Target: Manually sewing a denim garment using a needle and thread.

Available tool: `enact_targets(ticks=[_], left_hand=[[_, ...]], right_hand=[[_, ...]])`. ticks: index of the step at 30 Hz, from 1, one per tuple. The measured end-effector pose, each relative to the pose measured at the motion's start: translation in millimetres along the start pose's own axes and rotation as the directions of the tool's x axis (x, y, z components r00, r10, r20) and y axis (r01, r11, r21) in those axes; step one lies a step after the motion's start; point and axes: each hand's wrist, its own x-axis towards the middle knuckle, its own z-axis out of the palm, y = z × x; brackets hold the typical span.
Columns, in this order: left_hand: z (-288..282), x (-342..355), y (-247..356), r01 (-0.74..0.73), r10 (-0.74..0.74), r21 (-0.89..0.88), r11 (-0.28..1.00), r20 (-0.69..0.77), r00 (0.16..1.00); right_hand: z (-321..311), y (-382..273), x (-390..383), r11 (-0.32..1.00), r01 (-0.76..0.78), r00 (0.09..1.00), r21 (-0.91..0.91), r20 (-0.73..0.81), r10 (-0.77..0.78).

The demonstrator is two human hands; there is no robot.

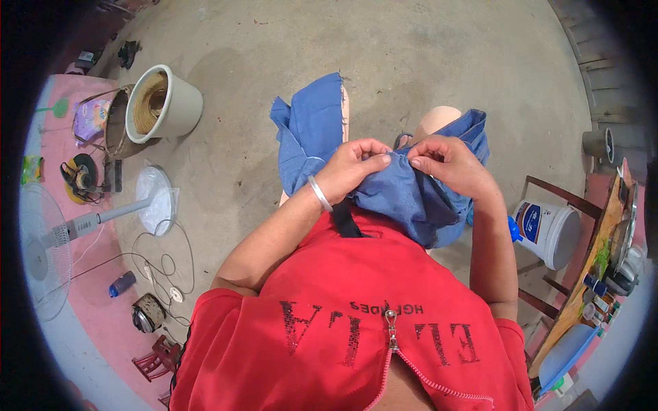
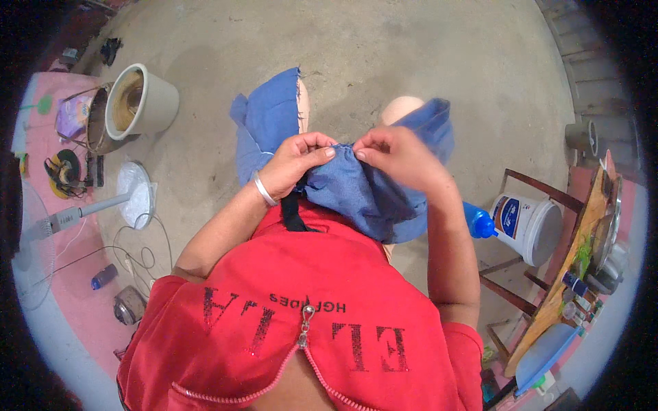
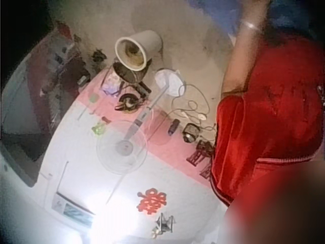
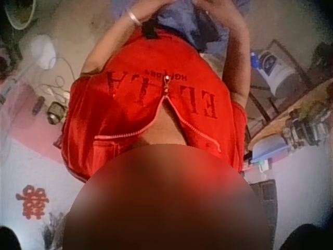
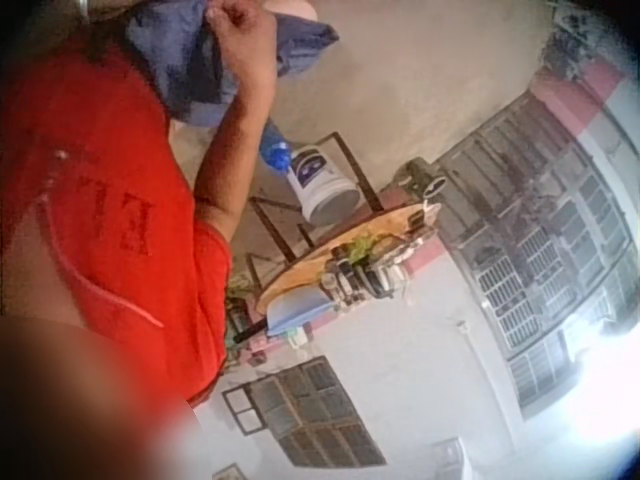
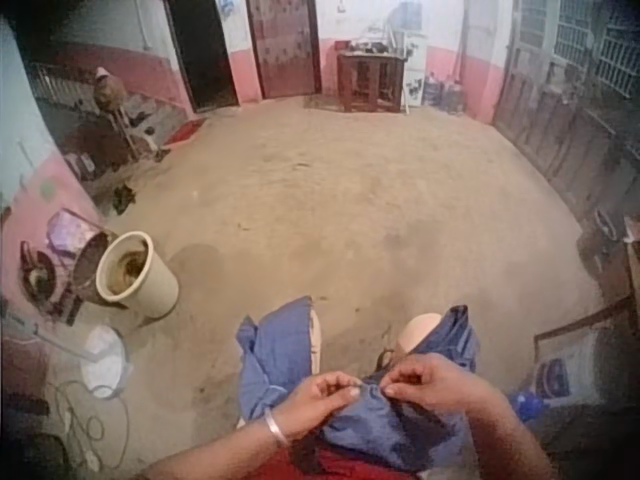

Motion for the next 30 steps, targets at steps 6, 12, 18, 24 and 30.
enact_targets(ticks=[6, 12, 18, 24, 30], left_hand=[[-2, 2, -3, -0.025, 0.049, 0.213, 0.977, -0.109, 0.993], [8, -3, 4, -0.019, 0.151, 0.505, 0.863, -0.222, 0.963], [5, -4, 9, -0.091, 0.169, 0.431, 0.898, -0.146, 0.975], [-8, 2, 2, -0.086, 0.11, 0.318, 0.944, -0.056, 0.992], [-11, 3, 1, 0.014, -0.013, -0.013, 1.0, 0.077, 0.997]], right_hand=[[13, -6, -1, 0.938, 0.055, 0.982, -0.342, -0.153, -0.114], [38, -21, -2, 0.781, 0.019, 0.926, -0.624, -0.284, -0.248], [41, -23, 3, 0.859, 0.05, 0.939, -0.509, -0.269, -0.214], [13, -15, -1, 0.977, -0.005, 0.991, -0.213, -0.13, -0.023], [2, -5, 7, 0.998, 0.028, 1.0, -0.06, 0.009, -0.027]])
